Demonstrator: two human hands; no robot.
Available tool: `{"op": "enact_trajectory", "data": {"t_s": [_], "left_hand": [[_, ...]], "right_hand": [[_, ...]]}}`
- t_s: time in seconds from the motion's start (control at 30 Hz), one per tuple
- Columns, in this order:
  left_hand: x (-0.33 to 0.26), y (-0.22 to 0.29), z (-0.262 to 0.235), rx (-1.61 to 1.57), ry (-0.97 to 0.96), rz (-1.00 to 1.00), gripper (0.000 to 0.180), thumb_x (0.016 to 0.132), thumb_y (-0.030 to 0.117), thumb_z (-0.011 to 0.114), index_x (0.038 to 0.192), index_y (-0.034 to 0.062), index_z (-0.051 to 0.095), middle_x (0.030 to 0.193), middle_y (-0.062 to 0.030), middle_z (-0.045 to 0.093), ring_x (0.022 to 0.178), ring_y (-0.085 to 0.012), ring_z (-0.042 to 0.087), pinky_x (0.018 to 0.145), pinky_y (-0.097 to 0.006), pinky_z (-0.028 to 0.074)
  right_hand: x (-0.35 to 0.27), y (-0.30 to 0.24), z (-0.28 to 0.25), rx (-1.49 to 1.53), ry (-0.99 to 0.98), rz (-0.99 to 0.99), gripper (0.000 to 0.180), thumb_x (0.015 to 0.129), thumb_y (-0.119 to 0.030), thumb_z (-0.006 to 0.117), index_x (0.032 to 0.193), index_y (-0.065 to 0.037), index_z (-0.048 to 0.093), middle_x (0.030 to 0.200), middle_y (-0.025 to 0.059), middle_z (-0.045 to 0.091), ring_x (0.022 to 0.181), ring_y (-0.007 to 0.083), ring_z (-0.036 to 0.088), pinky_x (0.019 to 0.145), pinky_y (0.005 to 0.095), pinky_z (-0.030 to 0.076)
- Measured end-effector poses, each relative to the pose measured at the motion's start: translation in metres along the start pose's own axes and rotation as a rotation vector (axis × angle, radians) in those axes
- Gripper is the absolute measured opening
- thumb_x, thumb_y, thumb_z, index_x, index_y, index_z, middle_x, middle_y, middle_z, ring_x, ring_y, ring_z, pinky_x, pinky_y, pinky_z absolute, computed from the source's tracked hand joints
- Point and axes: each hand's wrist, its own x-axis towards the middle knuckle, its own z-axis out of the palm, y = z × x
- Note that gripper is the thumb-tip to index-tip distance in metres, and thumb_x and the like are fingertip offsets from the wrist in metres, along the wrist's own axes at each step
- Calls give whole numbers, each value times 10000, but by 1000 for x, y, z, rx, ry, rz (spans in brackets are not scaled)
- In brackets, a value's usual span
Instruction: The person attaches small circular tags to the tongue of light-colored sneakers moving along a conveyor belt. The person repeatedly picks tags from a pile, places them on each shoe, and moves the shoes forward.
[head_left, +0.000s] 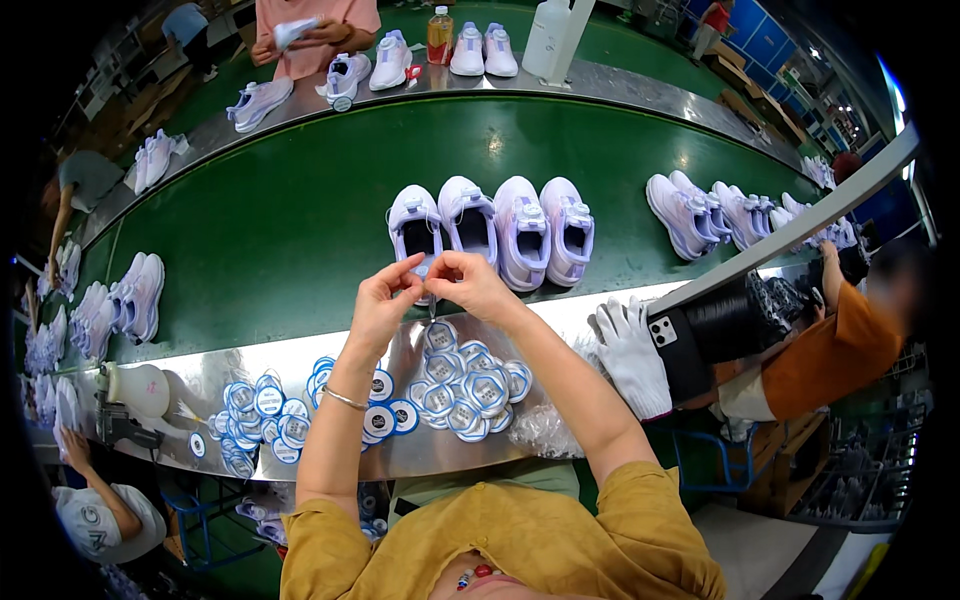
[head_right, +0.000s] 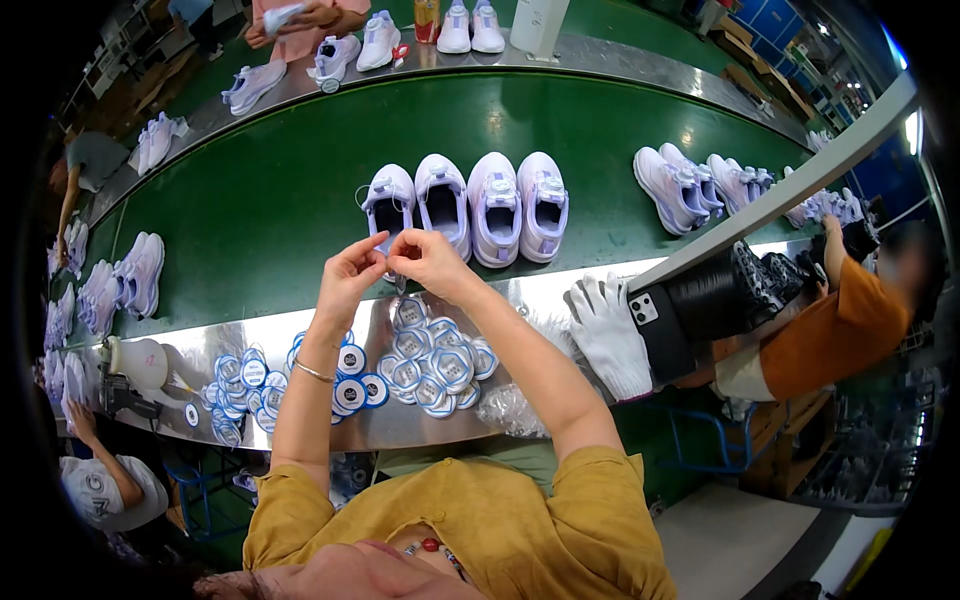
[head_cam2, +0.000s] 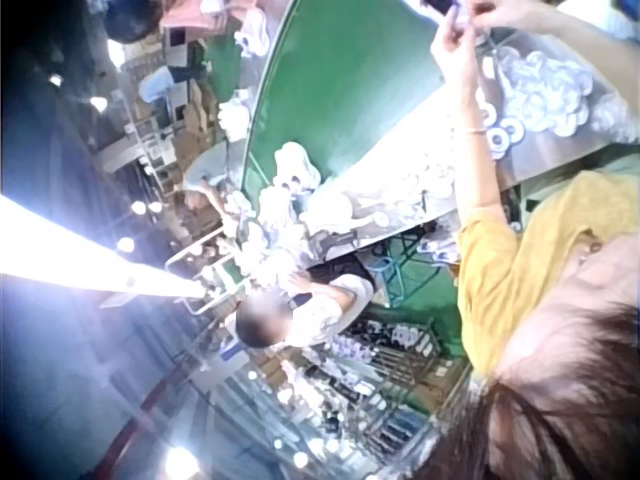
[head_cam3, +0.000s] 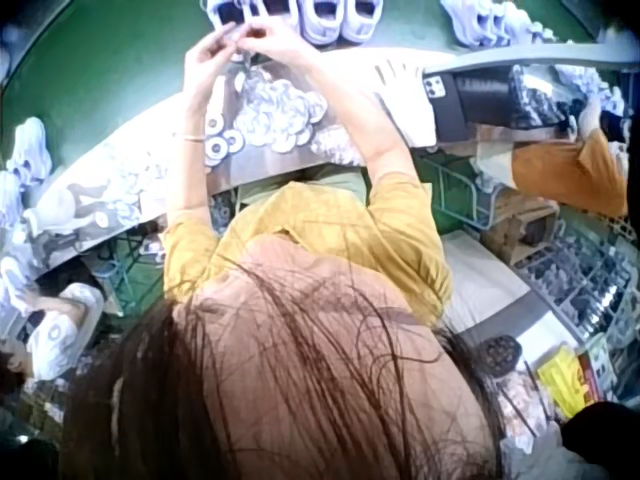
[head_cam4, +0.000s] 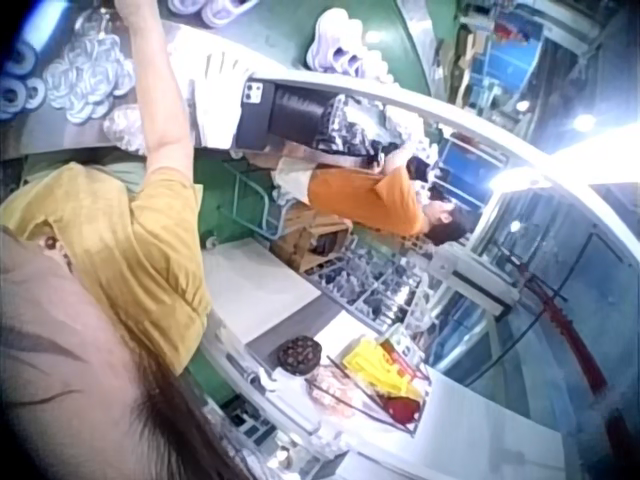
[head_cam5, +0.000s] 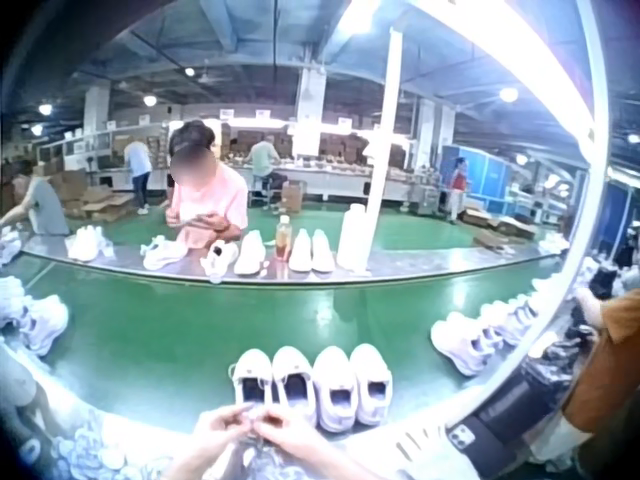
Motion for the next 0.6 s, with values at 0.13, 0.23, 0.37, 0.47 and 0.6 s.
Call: {"op": "enact_trajectory", "data": {"t_s": [0.13, 0.23, 0.37, 0.47, 0.6], "left_hand": [[0, -1, -5, -11, 22, -4, 412, 832, -37, 617, 1241, -23, 566, 863, -3, 607, 788, -74, 553, 751, -211, 453], [11, -4, -15, 131, 176, 39, 420, 845, -10, 620, 1257, -30, 540, 881, -18, 621, 803, -85, 565, 767, -221, 461], [44, -16, -27, 643, 405, 219, 543, 799, 114, 702, 1270, -54, 491, 975, -113, 613, 835, -184, 585, 758, -302, 488], [64, -34, -25, 790, 404, 234, 651, 763, 117, 705, 1329, -23, 417, 1035, -161, 579, 870, -268, 592, 771, -369, 493], [62, -28, -33, 584, 452, 172, 503, 766, 0, 616, 1245, 20, 464, 1036, -136, 576, 842, -229, 602, 731, -336, 507]], "right_hand": [[3, -7, 5, 50, -17, 39, 75, 826, -74, 638, 821, -1, 620, 735, -4, 596, 685, 64, 541, 606, 220, 439], [11, -12, 1, -84, 142, 61, 102, 845, -89, 615, 830, 11, 629, 738, 35, 616, 678, 91, 593, 576, 241, 454], [45, 9, 0, -725, 446, -240, 172, 854, -144, 600, 909, 16, 573, 810, 150, 645, 694, 268, 671, 551, 371, 511], [54, 4, 22, -1076, 462, -176, 202, 824, -126, 592, 951, -4, 492, 852, 195, 638, 735, 385, 655, 606, 463, 529], [61, 11, 20, -1023, 488, -135, 221, 781, -46, 575, 991, -27, 507, 866, 189, 633, 754, 402, 647, 643, 492, 515]]}}
